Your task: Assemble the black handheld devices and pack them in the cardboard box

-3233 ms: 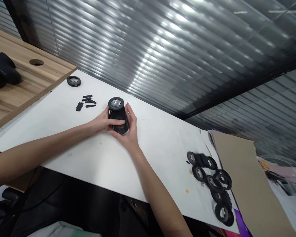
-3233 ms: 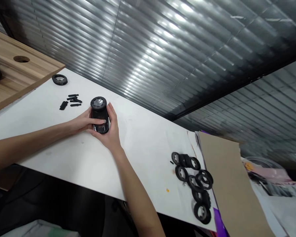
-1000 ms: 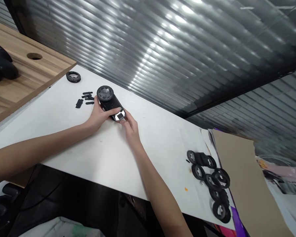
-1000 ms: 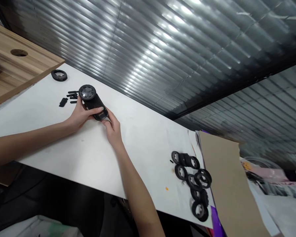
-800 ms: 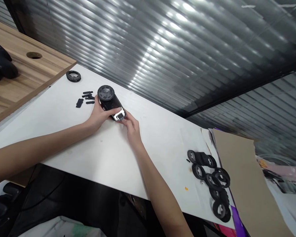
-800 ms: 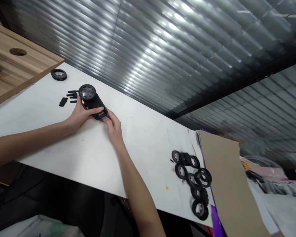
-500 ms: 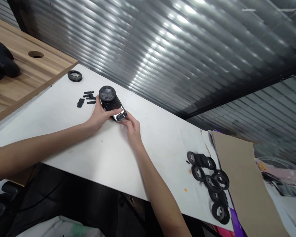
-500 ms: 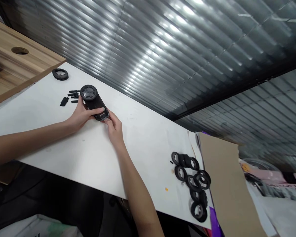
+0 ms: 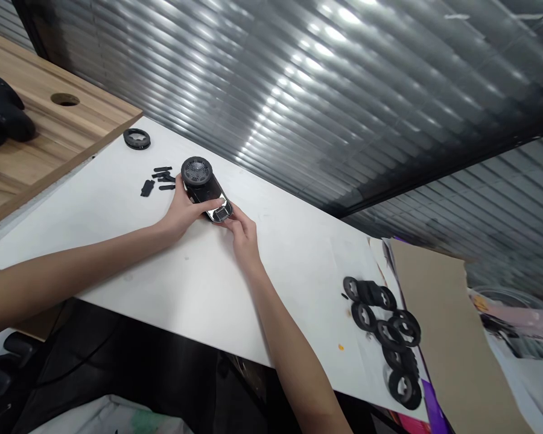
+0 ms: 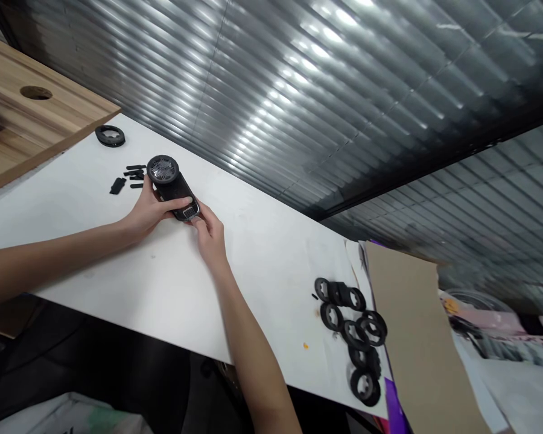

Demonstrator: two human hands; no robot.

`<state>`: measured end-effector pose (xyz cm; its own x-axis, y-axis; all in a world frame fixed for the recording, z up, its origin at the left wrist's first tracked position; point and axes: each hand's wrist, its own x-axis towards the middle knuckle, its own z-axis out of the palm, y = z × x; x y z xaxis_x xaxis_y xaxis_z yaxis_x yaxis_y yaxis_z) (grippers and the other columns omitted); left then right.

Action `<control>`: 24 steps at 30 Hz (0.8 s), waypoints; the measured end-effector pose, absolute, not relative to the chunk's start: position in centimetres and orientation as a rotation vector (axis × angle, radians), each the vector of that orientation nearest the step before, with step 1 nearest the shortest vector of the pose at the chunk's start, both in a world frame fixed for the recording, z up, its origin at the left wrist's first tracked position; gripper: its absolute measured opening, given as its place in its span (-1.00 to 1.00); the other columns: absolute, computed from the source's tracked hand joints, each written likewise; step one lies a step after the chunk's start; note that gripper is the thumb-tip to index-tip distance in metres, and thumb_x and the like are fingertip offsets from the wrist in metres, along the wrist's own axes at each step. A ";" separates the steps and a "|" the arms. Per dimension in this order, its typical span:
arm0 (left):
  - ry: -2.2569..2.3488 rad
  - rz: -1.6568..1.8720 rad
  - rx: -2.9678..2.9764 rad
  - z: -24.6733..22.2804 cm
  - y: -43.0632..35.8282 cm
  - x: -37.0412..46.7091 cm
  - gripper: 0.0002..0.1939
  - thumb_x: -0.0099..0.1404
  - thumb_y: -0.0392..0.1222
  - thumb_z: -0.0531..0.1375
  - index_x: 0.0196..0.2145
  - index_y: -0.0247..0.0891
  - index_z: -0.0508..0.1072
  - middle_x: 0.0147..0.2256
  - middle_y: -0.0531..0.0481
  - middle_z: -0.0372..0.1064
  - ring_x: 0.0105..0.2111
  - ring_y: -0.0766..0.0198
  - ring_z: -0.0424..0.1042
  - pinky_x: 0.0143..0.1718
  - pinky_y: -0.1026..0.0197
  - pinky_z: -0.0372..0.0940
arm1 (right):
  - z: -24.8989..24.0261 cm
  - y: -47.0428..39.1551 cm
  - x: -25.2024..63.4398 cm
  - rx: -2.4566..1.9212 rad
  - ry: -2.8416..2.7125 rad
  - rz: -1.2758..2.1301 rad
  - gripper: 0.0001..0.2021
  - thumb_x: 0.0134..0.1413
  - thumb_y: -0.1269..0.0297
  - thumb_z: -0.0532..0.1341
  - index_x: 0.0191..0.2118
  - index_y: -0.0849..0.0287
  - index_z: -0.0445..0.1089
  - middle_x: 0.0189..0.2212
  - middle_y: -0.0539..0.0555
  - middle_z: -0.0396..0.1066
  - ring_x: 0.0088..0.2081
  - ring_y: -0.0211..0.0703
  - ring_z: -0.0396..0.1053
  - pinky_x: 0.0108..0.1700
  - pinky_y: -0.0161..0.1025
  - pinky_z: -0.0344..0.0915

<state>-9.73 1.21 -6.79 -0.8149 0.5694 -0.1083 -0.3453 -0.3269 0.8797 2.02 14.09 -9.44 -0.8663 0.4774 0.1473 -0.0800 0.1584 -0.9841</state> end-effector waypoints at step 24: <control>1.376 2.151 0.385 -7.8 1.3 -10.0 0.02 -0.12 -0.16 0.69 0.17 -0.02 0.23 0.18 -0.12 0.43 0.32 -0.18 0.44 0.36 -0.31 0.42 | -9.4 13.9 1.8 -0.471 -2.007 1.744 -0.49 0.17 0.12 0.28 0.21 0.08 0.63 0.14 0.09 0.68 0.14 0.15 0.61 0.17 0.10 0.65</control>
